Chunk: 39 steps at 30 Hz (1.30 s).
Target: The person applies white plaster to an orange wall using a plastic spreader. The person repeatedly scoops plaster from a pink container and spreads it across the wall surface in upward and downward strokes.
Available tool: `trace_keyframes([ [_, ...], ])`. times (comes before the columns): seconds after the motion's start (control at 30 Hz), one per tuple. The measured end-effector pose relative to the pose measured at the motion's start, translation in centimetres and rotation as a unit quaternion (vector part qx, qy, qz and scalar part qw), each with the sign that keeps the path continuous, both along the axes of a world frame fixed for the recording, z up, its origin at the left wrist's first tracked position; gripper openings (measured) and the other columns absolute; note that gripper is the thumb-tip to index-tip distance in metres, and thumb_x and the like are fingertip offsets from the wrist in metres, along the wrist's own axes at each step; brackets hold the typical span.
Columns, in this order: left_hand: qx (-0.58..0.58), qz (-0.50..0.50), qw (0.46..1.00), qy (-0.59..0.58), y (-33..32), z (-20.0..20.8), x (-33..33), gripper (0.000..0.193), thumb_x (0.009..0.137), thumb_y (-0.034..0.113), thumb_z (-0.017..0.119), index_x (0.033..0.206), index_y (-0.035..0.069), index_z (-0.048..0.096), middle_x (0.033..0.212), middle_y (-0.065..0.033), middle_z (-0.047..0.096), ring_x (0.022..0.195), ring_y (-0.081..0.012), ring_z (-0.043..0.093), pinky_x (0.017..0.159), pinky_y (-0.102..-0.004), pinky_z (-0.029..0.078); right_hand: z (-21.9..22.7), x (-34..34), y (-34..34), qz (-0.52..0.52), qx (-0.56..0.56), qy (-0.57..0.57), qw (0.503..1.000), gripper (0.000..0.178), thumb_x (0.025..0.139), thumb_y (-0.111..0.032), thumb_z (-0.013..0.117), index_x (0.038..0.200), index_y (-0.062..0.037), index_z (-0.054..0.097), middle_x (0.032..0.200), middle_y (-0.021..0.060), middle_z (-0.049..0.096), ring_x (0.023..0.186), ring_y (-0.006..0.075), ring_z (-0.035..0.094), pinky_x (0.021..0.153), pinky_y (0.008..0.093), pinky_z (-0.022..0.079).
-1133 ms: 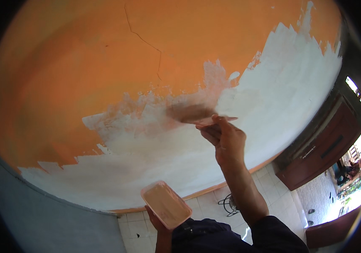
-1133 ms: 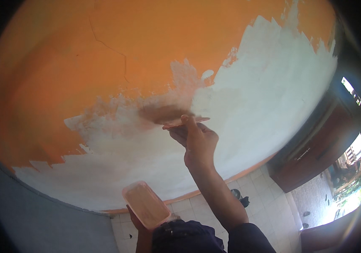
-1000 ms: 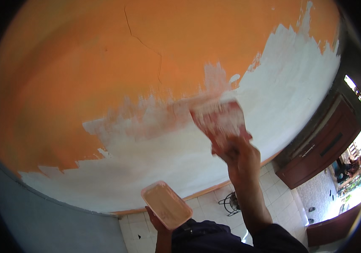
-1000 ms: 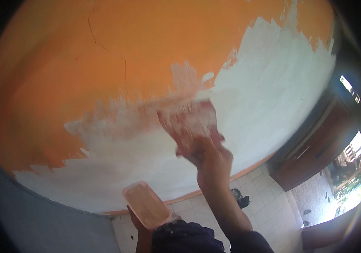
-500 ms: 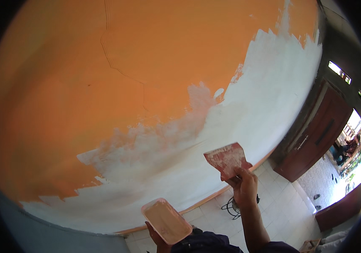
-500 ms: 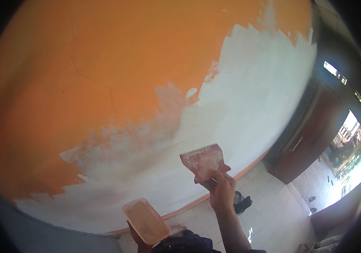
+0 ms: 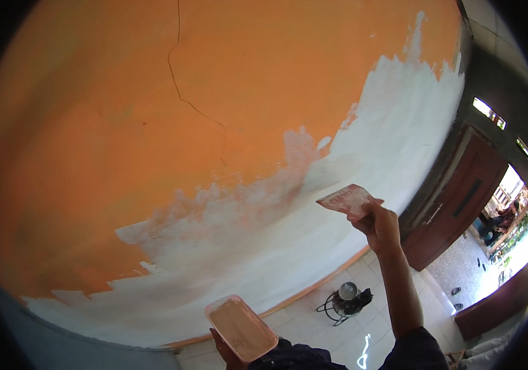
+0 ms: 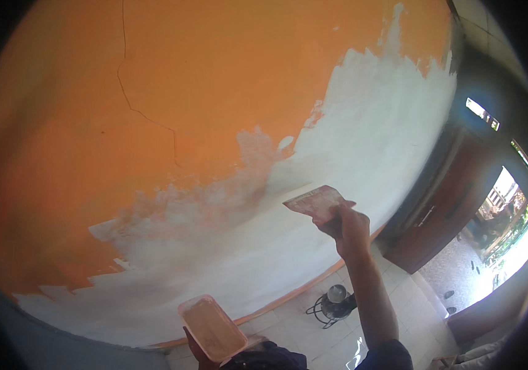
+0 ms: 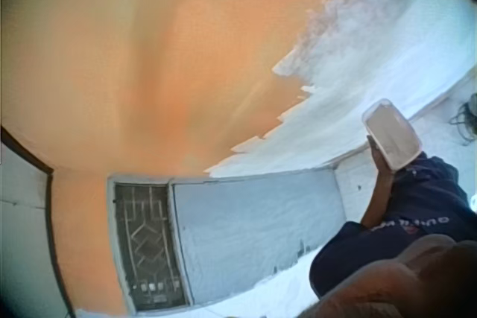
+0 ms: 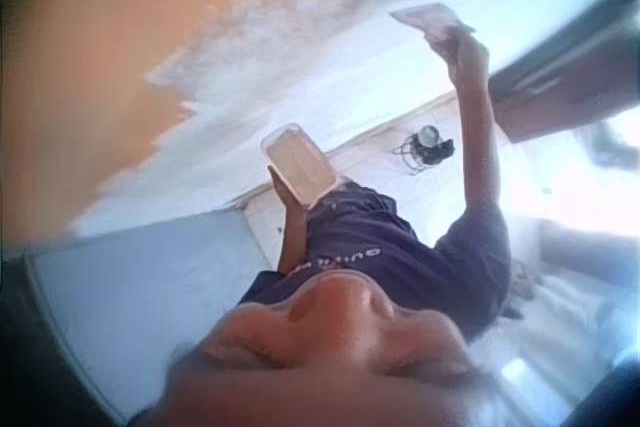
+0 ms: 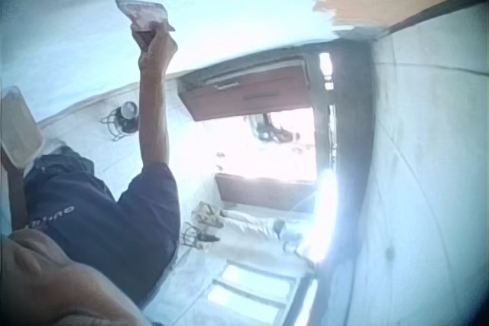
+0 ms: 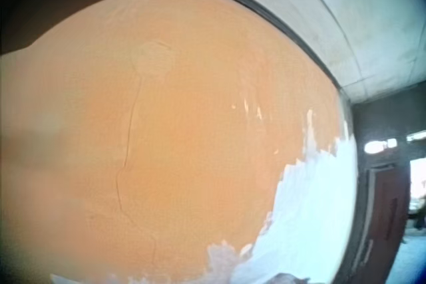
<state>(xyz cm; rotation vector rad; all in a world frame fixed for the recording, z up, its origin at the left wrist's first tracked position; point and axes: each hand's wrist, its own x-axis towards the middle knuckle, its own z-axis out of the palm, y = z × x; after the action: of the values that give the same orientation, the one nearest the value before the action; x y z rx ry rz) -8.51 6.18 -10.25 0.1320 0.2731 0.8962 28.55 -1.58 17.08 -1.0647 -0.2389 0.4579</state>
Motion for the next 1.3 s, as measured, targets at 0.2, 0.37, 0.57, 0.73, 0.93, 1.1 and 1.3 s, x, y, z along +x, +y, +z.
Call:
trace_keyframes([
  [0.2, 0.016, -0.013, 1.000, 0.005, 0.1, 0.2, 1.0, 0.066, 0.097, 0.059, 0.031, 0.145, 0.014, 0.034, 0.142, -0.0114, 0.044, 0.125, -0.0343, 0.048, 0.104, -0.0530, 0.040, 2.6, 1.6, 1.4, -0.007, -0.069, 0.013, 0.998, 0.027, 0.084, -0.005, 0.056, 0.104, 0.0131, 0.054, 0.089, 0.0216, 0.066, 0.075, 0.0305, 0.070, 0.070, 0.0373, 0.061],
  [0.37, 0.027, -0.017, 0.999, 0.007, 0.2, 0.3, 1.0, 0.066, 0.097, 0.060, 0.031, 0.145, 0.014, 0.034, 0.142, -0.0118, 0.044, 0.125, -0.0345, 0.048, 0.103, -0.0530, 0.041, 3.9, 1.5, 2.8, -0.001, -0.061, -0.001, 0.998, 0.025, 0.084, -0.004, 0.055, 0.102, 0.0136, 0.053, 0.091, 0.0247, 0.064, 0.077, 0.0351, 0.069, 0.075, 0.0402, 0.062],
  [0.57, 0.033, 0.004, 0.999, 0.018, 0.2, 1.1, 1.4, 0.066, 0.097, 0.060, 0.032, 0.145, 0.014, 0.034, 0.141, -0.0121, 0.044, 0.124, -0.0351, 0.048, 0.102, -0.0538, 0.042, 9.3, 2.5, 6.4, -0.026, 0.037, -0.025, 0.999, 0.020, 0.086, -0.001, 0.053, 0.096, 0.0163, 0.050, 0.086, 0.0289, 0.063, 0.080, 0.0442, 0.067, 0.079, 0.0460, 0.061],
  [0.73, 0.018, -0.008, 1.000, 0.007, 0.2, 1.4, 1.8, 0.067, 0.097, 0.060, 0.032, 0.145, 0.014, 0.034, 0.141, -0.0127, 0.044, 0.124, -0.0356, 0.048, 0.101, -0.0547, 0.042, 17.0, 2.9, 6.6, 0.015, 0.110, -0.086, 0.990, 0.017, 0.085, -0.003, 0.055, 0.091, 0.0125, 0.053, 0.093, 0.0281, 0.064, 0.088, 0.0373, 0.067, 0.084, 0.0388, 0.059],
  [0.93, 0.012, -0.014, 1.000, 0.000, 0.0, 1.0, 1.8, 0.065, 0.098, 0.058, 0.032, 0.145, 0.013, 0.033, 0.141, -0.0129, 0.044, 0.123, -0.0351, 0.049, 0.102, -0.0533, 0.041, 16.7, 1.1, 1.3, 0.055, 0.100, -0.198, 0.973, 0.019, 0.090, -0.006, 0.047, 0.098, 0.0092, 0.056, 0.095, 0.0185, 0.066, 0.093, 0.0252, 0.065, 0.089, 0.0329, 0.055],
  [1.1, -0.066, -0.004, 0.993, 0.102, -1.2, 3.6, 2.1, 0.071, 0.095, 0.061, 0.038, 0.147, 0.013, 0.032, 0.145, -0.0129, 0.043, 0.129, -0.0346, 0.045, 0.109, -0.0532, 0.034, 1.8, 0.0, -2.3, 0.036, 0.068, -0.087, 0.993, 0.013, 0.087, -0.004, 0.050, 0.093, 0.0044, 0.058, 0.081, 0.0128, 0.063, 0.071, 0.0214, 0.064, 0.064, 0.0335, 0.056],
  [1.3, -0.103, -0.019, 0.988, 0.112, -1.1, 5.4, 1.3, 0.071, 0.095, 0.061, 0.038, 0.147, 0.013, 0.033, 0.144, -0.0118, 0.043, 0.129, -0.0351, 0.045, 0.108, -0.0540, 0.035, -1.8, 0.4, 2.7, 0.007, -0.064, 0.049, 0.997, 0.023, 0.084, -0.001, 0.055, 0.099, 0.0156, 0.051, 0.094, 0.0238, 0.059, 0.082, 0.0363, 0.067, 0.071, 0.0405, 0.063],
])
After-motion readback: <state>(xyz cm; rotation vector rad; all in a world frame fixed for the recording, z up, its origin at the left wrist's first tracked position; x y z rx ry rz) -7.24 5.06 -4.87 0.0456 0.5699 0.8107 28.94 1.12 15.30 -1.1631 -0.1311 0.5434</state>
